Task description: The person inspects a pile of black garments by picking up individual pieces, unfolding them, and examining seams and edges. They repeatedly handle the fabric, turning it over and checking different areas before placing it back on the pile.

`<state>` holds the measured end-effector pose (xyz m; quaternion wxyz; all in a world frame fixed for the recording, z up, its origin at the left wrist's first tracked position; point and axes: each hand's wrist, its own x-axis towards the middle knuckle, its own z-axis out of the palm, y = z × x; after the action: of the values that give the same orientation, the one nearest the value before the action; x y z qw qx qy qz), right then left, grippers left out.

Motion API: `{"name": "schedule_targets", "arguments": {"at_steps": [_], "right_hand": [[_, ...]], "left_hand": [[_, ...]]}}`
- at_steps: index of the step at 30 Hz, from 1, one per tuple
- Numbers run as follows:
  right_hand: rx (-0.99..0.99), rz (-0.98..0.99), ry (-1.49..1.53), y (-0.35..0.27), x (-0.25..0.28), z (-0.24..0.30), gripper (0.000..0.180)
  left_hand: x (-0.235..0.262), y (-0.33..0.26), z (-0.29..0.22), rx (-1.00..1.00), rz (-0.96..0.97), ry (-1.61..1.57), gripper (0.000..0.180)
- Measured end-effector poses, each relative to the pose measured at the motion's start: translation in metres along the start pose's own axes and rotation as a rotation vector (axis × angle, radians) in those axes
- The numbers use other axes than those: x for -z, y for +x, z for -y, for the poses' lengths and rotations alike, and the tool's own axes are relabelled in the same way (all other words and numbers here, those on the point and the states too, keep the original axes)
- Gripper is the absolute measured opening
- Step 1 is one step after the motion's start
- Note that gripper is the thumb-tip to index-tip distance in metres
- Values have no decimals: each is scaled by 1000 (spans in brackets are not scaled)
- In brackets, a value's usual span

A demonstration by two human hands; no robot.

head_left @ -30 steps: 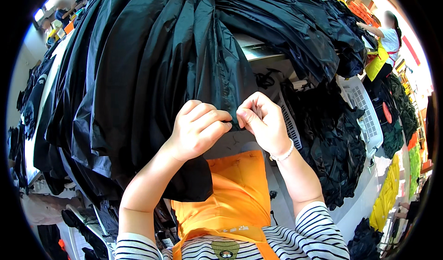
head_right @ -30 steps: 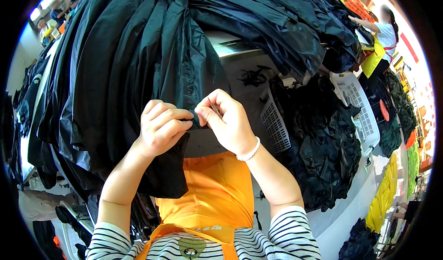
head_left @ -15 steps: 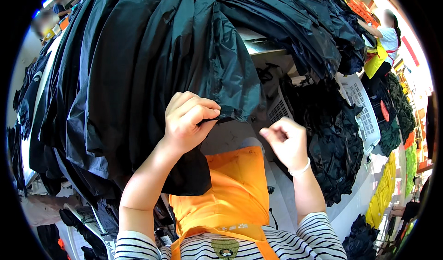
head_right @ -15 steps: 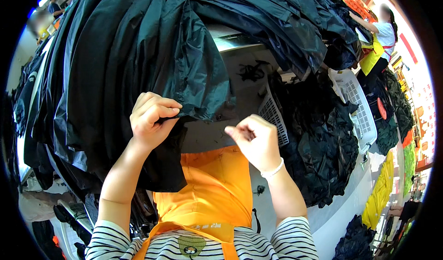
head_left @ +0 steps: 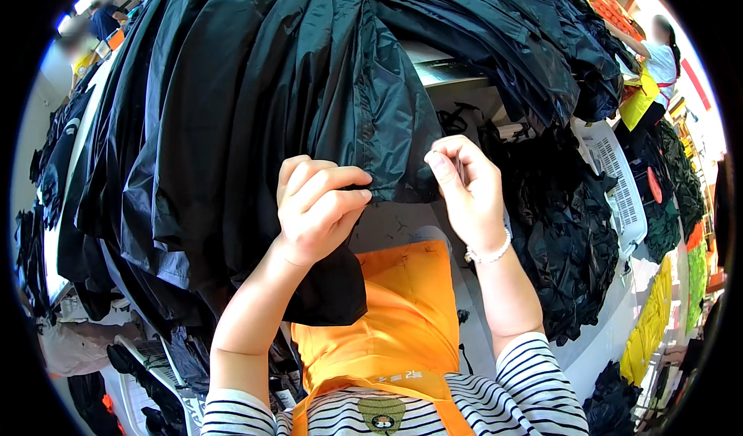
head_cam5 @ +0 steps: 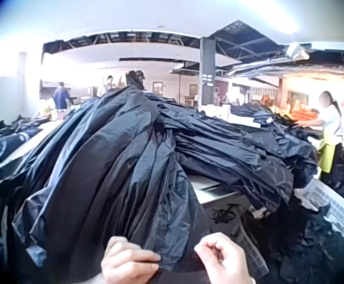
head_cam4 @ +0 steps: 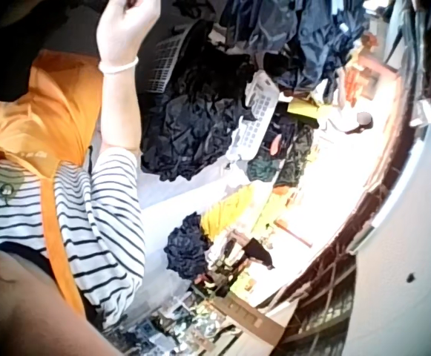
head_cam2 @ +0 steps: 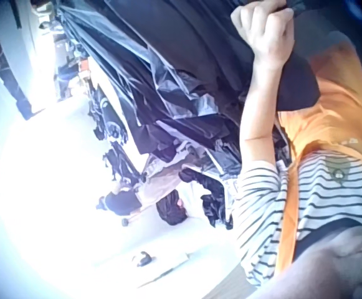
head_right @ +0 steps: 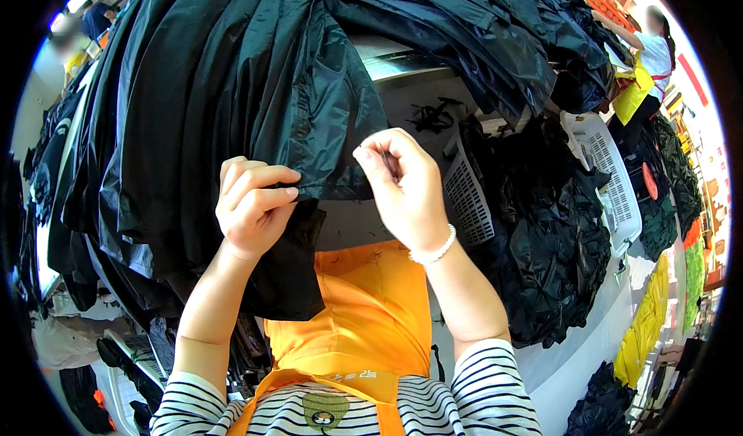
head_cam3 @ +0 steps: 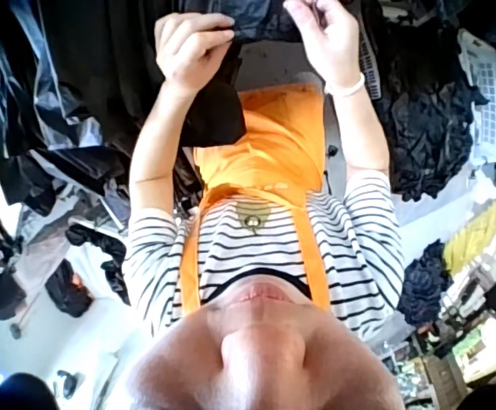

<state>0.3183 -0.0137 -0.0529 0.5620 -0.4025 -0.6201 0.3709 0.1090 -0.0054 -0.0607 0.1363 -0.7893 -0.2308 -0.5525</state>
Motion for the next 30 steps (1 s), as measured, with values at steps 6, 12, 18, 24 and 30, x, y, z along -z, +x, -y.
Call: {"name": "schedule_targets", "arguments": {"at_steps": [6, 12, 18, 24, 30], "right_hand": [[45, 262, -417, -25, 39, -2, 18], [162, 185, -260, -32, 35, 17, 31], [275, 242, -279, -12, 6, 36, 22], [240, 310, -253, -5, -3, 35, 25], [270, 332, -214, 2, -7, 36, 17]], "left_hand": [[5, 1, 1, -6, -80, -15, 31], [-1, 2, 0, -69, -97, 39, 27], [2, 4, 0, -97, -62, 91, 24], [7, 9, -3, -95, -41, 96, 22], [13, 6, -4, -43, -5, 63, 25]]}}
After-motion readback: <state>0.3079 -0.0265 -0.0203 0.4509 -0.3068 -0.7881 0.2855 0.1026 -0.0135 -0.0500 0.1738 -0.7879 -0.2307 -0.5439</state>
